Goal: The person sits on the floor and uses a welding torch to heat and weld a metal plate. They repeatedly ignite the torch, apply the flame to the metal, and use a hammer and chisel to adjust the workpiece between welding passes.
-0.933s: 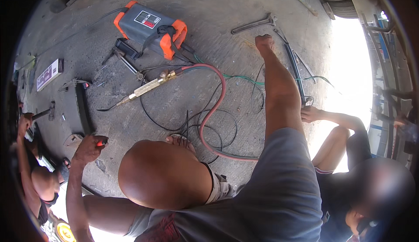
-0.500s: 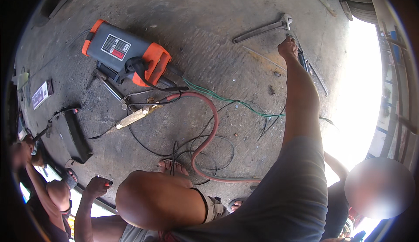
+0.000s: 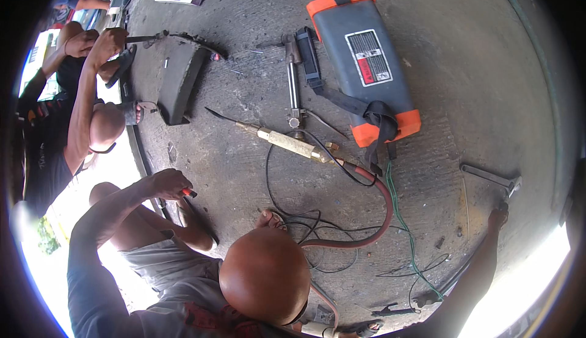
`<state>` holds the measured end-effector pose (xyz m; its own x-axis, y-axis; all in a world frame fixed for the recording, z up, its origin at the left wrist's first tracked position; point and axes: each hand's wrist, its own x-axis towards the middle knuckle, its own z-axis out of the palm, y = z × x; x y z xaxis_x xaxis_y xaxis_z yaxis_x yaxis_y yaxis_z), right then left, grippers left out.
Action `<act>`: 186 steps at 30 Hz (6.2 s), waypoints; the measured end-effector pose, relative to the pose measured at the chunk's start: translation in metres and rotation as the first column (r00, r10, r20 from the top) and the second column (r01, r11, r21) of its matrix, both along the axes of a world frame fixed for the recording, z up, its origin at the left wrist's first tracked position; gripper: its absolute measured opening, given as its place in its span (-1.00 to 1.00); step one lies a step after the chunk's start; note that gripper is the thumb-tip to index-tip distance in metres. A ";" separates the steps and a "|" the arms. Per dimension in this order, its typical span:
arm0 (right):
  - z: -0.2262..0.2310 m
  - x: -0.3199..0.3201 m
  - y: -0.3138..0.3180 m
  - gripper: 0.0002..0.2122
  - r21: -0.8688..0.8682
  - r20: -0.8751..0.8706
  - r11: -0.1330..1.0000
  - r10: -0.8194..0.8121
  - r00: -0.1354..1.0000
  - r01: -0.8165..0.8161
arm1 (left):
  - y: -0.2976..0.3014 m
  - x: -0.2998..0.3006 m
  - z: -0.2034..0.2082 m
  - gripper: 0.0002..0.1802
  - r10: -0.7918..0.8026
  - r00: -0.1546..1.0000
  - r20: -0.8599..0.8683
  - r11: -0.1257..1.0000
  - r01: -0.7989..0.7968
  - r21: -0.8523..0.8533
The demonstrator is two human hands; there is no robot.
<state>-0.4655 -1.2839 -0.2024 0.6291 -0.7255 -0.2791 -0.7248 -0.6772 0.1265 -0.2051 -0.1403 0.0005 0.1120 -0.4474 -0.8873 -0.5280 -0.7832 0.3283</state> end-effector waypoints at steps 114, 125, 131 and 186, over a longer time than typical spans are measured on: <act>0.292 0.510 1.152 -0.68 0.521 -0.165 -0.601 -0.768 0.619 -0.606 | 0.092 0.027 0.237 -0.65 0.996 0.022 0.087 0.082 0.162 -0.983; 0.410 0.580 0.812 -0.88 0.738 0.385 -0.146 -0.710 0.589 -0.659 | 0.014 0.038 0.259 -0.64 0.994 0.103 -0.022 -0.062 0.406 -0.912; 0.417 0.410 0.791 -0.88 0.899 0.420 0.131 -0.525 0.740 -0.417 | -0.006 0.072 0.262 -0.64 0.993 0.095 0.073 0.045 0.270 -0.962; 0.605 0.239 0.873 -0.51 -0.071 0.991 0.409 0.133 -0.017 -0.910 | -0.084 0.133 0.177 -0.67 0.922 0.302 0.244 0.207 0.150 -0.967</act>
<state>-0.2264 -0.4106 0.4029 0.7650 0.0394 0.6428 0.5763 -0.4874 -0.6560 -0.0723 -0.2244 0.1770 0.8020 -0.2808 0.5272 -0.5861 -0.5405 0.6036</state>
